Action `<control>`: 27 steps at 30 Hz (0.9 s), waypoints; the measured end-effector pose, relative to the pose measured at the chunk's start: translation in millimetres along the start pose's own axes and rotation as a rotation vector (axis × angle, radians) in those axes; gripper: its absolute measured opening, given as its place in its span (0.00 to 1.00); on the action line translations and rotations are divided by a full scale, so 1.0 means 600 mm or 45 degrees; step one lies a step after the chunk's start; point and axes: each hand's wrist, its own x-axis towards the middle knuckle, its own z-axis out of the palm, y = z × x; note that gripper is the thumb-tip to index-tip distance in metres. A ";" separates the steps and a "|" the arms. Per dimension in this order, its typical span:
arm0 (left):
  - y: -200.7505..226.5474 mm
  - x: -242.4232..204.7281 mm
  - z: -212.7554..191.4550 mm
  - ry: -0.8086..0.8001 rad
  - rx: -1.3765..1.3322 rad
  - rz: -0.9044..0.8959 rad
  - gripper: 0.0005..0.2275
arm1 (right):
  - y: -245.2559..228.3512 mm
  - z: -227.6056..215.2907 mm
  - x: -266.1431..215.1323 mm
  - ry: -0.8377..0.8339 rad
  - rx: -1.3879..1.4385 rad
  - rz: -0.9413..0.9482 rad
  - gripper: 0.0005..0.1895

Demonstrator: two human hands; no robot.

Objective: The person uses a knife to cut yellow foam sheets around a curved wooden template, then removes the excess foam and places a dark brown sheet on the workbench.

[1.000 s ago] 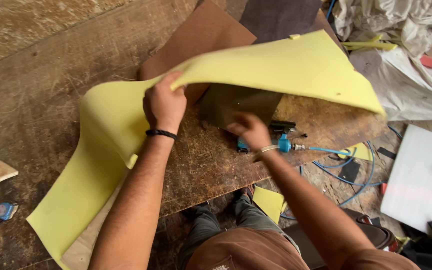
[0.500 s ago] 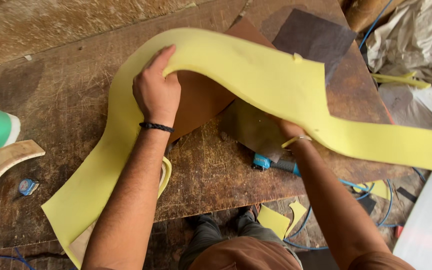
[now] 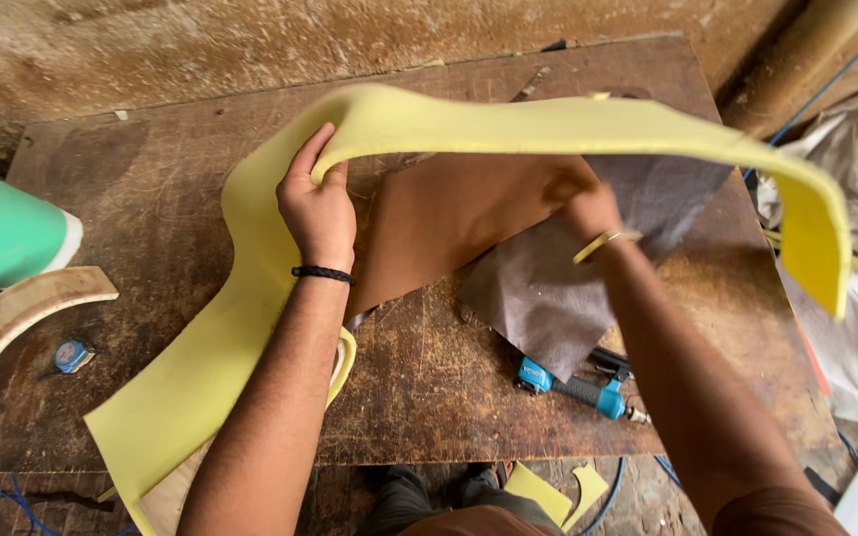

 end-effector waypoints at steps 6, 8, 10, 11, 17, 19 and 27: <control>0.000 0.009 0.002 0.043 0.186 0.169 0.17 | 0.076 0.251 -0.064 -0.808 -1.046 -0.249 0.26; 0.001 0.003 -0.005 0.030 0.191 0.162 0.17 | 0.082 0.309 -0.094 -0.973 -1.260 -0.105 0.23; 0.004 -0.001 -0.013 0.002 0.182 0.133 0.19 | 0.074 0.349 -0.109 -1.069 -1.417 -0.028 0.22; 0.004 -0.003 -0.014 -0.007 0.189 0.154 0.19 | 0.067 0.367 -0.110 -1.089 -1.466 -0.026 0.23; -0.006 -0.014 -0.035 -0.084 0.278 0.204 0.19 | 0.061 0.417 -0.055 -1.182 -1.565 -0.151 0.39; -0.006 -0.016 -0.036 -0.098 0.291 0.230 0.19 | 0.071 0.419 -0.015 -1.120 -1.519 -0.176 0.50; 0.016 0.001 -0.048 -0.119 -0.049 0.096 0.18 | 0.096 0.392 0.084 -0.748 -1.443 -0.013 0.43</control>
